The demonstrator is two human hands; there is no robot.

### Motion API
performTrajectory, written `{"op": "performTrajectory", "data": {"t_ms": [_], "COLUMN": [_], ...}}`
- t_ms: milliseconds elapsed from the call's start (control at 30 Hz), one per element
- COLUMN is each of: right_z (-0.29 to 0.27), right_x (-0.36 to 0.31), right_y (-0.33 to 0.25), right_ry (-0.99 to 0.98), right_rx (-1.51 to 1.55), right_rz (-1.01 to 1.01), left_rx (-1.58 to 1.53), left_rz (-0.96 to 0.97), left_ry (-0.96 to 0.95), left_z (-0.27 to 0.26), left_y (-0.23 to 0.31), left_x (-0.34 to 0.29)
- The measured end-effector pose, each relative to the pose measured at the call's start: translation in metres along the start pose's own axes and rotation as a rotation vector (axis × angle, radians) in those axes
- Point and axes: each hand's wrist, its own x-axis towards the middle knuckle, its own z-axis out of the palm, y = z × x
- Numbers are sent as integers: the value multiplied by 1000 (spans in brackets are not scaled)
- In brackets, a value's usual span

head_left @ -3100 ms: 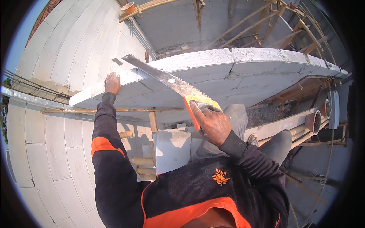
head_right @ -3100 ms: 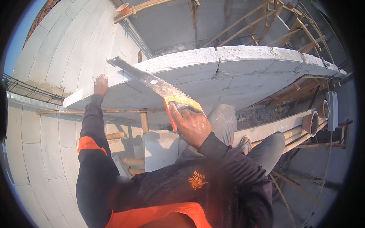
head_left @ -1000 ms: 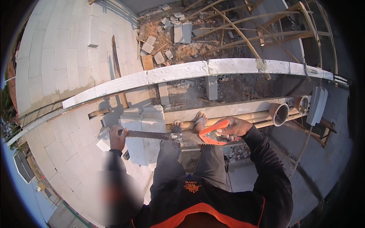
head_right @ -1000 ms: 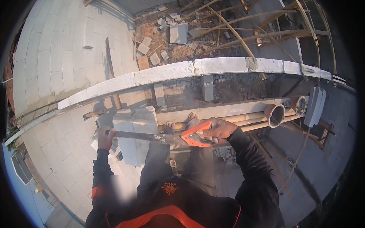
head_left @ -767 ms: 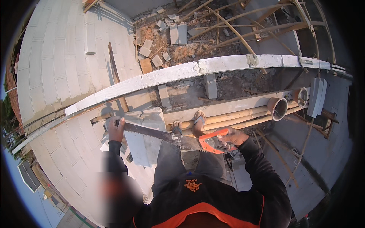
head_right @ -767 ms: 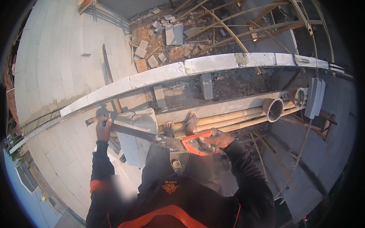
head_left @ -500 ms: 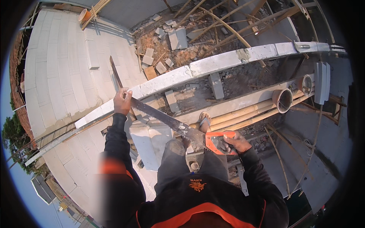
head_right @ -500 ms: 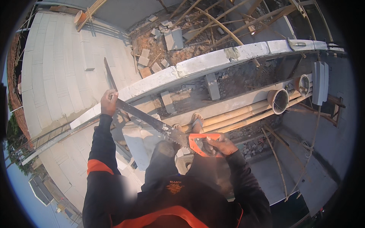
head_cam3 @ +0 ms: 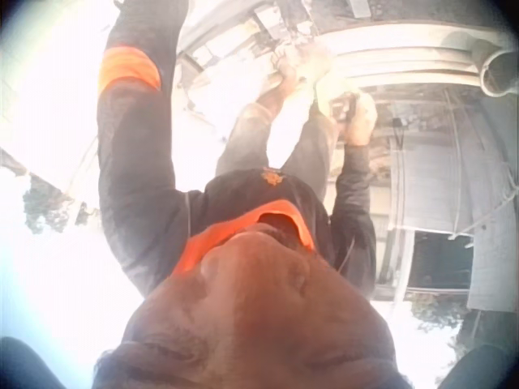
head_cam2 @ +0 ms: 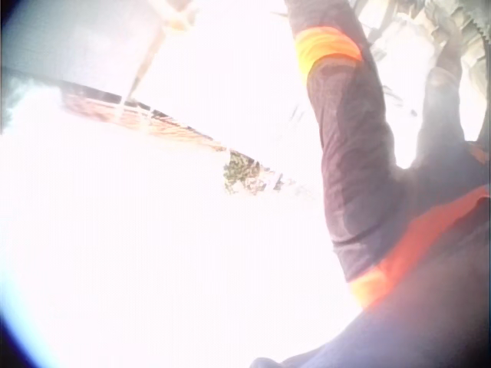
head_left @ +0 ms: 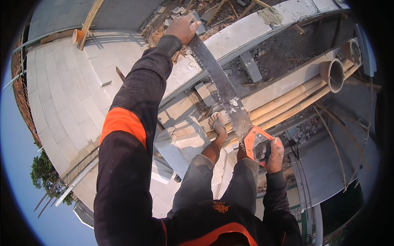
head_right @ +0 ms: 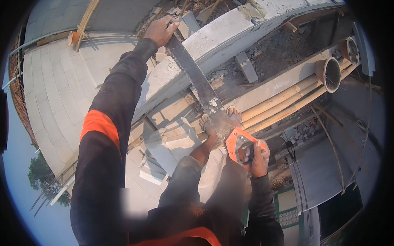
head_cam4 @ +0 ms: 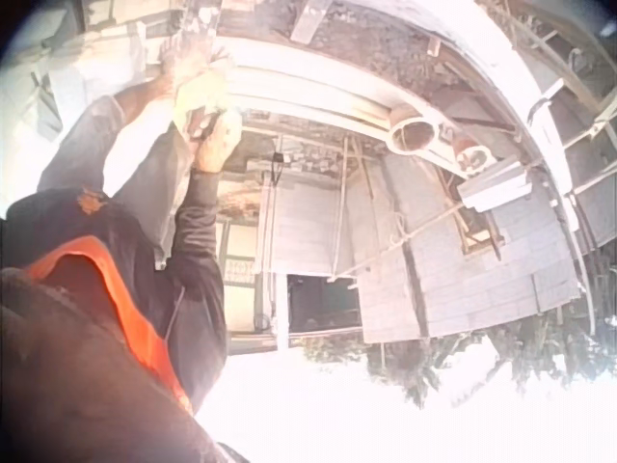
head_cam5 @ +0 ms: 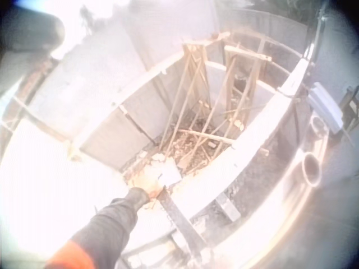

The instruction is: The person cuts a curved section of aerated concrete using a hand saw while standing on a construction site.

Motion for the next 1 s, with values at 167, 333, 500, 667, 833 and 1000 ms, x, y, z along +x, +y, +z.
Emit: {"op": "performTrajectory", "data": {"t_ms": [167, 333, 500, 667, 833, 1000], "right_z": [-4, 47, 62, 77, 86, 92], "right_x": [7, 52, 58, 79, 72, 80], "right_y": [48, 49, 65, 34, 51, 27], "right_ry": [32, 109, -83, 88, -39, 59], "right_rx": [140, 237, -87, 402, 54, 207], "right_rz": [39, -54, -109, -128, -91, -127], "left_rx": [-193, 77, 27, -210, -267, -314], "left_rz": [92, -240, -434, -632, -699, -725], "left_ry": [208, 281, -7, -295, -444, -369], "left_z": [4, -10, 18, 45, 80, 81], "left_y": [7, -66, -46, 36, 65, 70], "left_x": [-17, -155, -371, -483, -557, -567]}}
